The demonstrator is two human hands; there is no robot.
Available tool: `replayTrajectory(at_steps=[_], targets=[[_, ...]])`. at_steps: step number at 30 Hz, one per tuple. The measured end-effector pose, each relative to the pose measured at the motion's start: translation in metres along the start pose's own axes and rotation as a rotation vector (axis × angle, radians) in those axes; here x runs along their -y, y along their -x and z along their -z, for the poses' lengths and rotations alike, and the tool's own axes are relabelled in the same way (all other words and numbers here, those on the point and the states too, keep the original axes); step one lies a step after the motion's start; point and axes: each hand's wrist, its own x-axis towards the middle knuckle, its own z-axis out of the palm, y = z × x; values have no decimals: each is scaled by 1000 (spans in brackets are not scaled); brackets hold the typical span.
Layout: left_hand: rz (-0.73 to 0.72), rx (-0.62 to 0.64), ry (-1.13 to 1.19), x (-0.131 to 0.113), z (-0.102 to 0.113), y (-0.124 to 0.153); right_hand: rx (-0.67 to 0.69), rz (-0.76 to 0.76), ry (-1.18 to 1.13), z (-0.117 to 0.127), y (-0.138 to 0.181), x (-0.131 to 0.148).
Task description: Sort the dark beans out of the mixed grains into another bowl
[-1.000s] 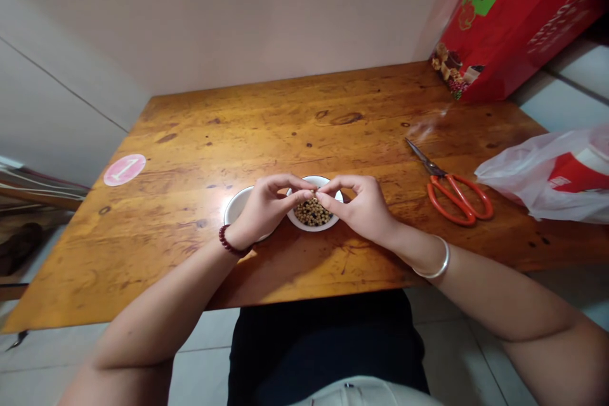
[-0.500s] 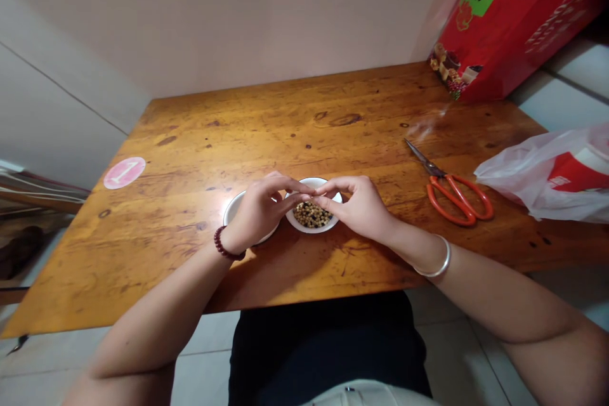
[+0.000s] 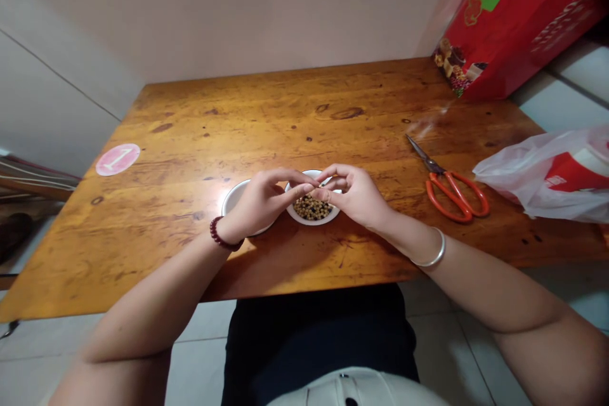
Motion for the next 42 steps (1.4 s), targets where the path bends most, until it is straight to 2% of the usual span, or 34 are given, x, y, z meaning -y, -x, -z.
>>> replayTrajectory(at_steps=[4,7,12,19,27,35,39,42], targets=[[-171,-44,-370,-2,6,3,-2,124,309,1,2,-4],[-224,-14,-514,-1,8,4,-29,174,557,2,5,-6],[-188,-10,-534,-2,8,4,-31,172,579,3,7,-6],[-109,-78,-318,-2,0,3,-19,166,518,3,4,-10],[37,-181,16,4,-7,3,-193,306,361,0,4,-9],[-14,-235,261,3,-8,4,-238,483,399,-1,11,3],[95,-247,397,1,-9,1,-273,509,413,-1,13,7],[235,-198,479,1,-10,0,-315,524,437,-1,13,10]])
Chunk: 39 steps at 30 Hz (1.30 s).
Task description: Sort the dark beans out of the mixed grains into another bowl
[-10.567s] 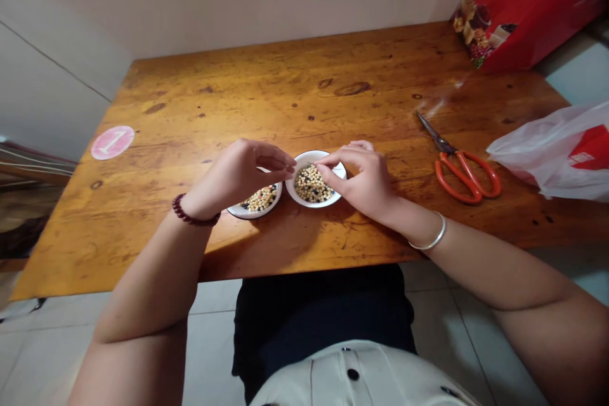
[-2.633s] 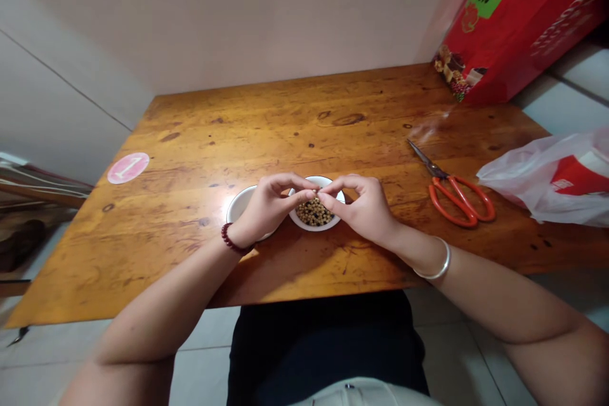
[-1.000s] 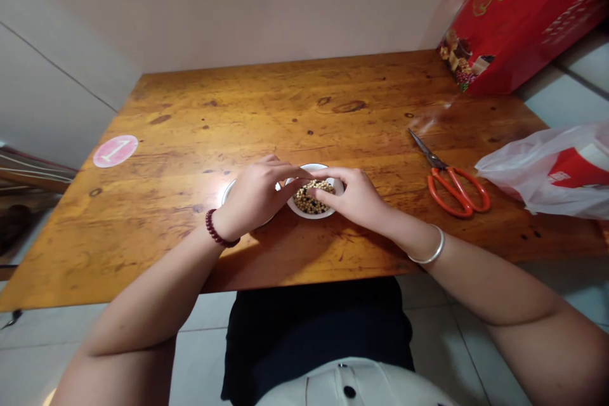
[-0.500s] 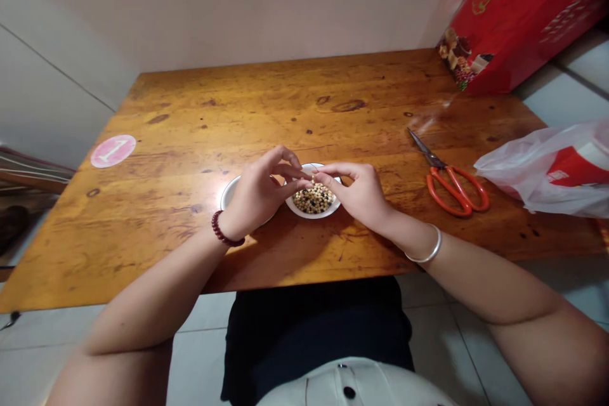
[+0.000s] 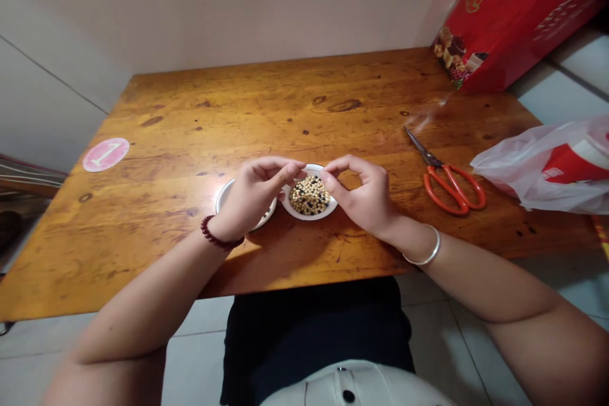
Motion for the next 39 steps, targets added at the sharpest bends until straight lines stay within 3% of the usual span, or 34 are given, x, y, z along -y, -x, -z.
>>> replayTrajectory(at_steps=[4,8,25,39], targets=[[157,46,119,3,0,0,-6,41,38,1,-1,2],[205,70,211,3,-2,-1,14,102,73,2,-1,2],[232,96,260,2,-6,-1,27,129,121,3,0,3],[200,108,149,4,-4,0,47,100,143,1,1,1]])
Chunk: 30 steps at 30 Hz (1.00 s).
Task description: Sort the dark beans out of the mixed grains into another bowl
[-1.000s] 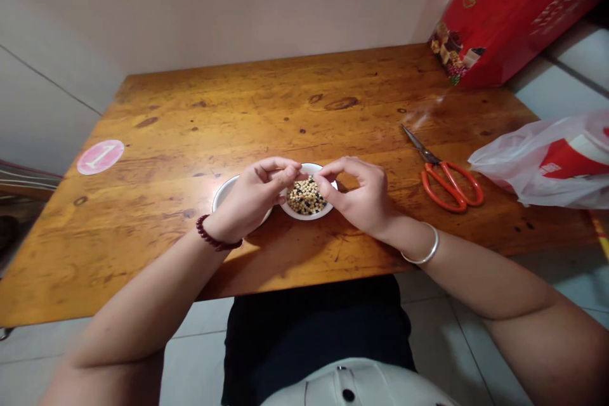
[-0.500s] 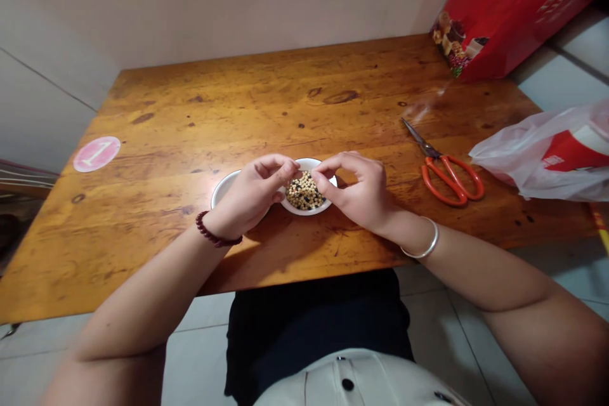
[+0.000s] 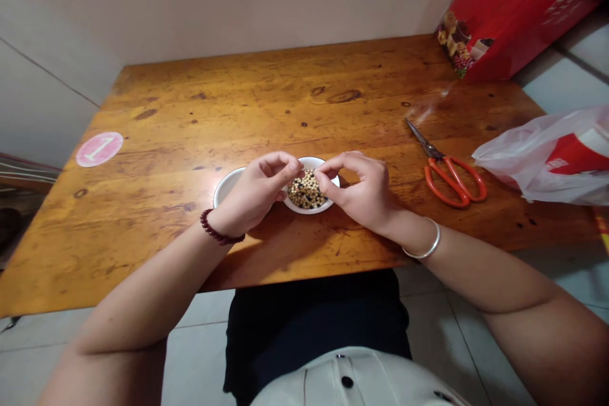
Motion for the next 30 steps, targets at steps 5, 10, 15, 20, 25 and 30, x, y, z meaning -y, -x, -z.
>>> replayTrajectory(at_steps=[5,10,15,20,25,30], targets=[[-83,-50,-128,-2,-2,2,6,26,5,0,0,0],[-141,-78,-193,-3,-3,3,10,-8,29,-1,0,1],[-39,-56,-43,-2,-1,1,-15,-8,34,0,0,1],[79,-42,140,-3,-2,-1,-32,-21,45,1,-1,1],[80,-29,160,-3,-2,0,-29,-16,45,1,-1,2],[59,-45,115,-2,-2,-1,-35,-10,58,1,0,1]])
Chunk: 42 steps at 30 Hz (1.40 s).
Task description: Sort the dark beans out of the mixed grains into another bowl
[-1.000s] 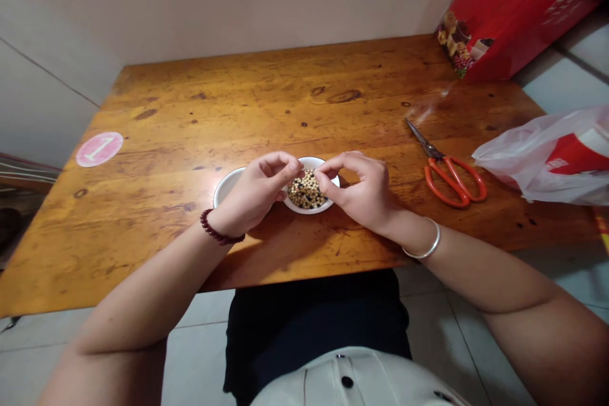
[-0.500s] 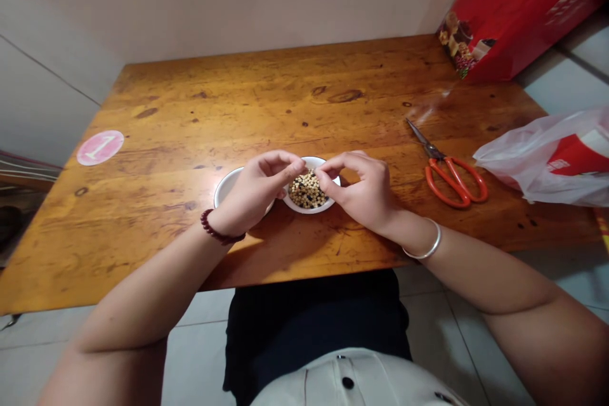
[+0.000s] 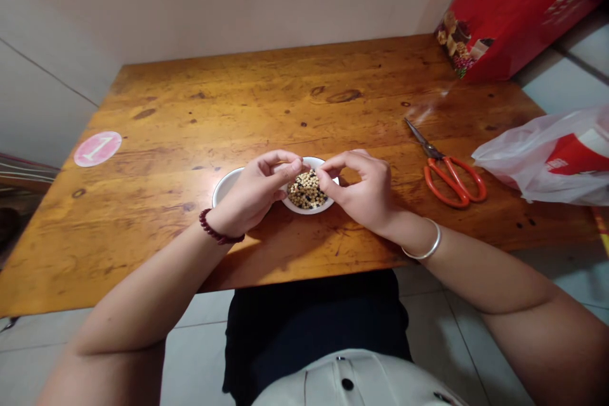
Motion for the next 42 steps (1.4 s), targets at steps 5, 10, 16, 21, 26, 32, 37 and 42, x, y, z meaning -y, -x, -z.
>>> replayTrajectory(at_steps=[5,10,16,21,26,32,37,42], targets=[[-34,10,-11,1,0,-2,3,5,1,1,1,-1],[-38,11,-11,1,-1,-2,-6,21,2,1,0,-1],[-36,18,16,0,-1,-1,-8,11,25,0,-1,0],[-91,20,-20,1,-1,1,0,16,27,0,-1,0],[-285,-32,-242,1,1,1,38,-91,-76,-2,-1,-1],[-522,-75,-671,-2,6,3,119,-229,-245,-7,0,-9],[-764,-137,-1359,-14,11,9,210,-252,-170,-10,2,-16],[-711,-127,-1566,-19,19,6,209,-271,-172,-12,2,-20]])
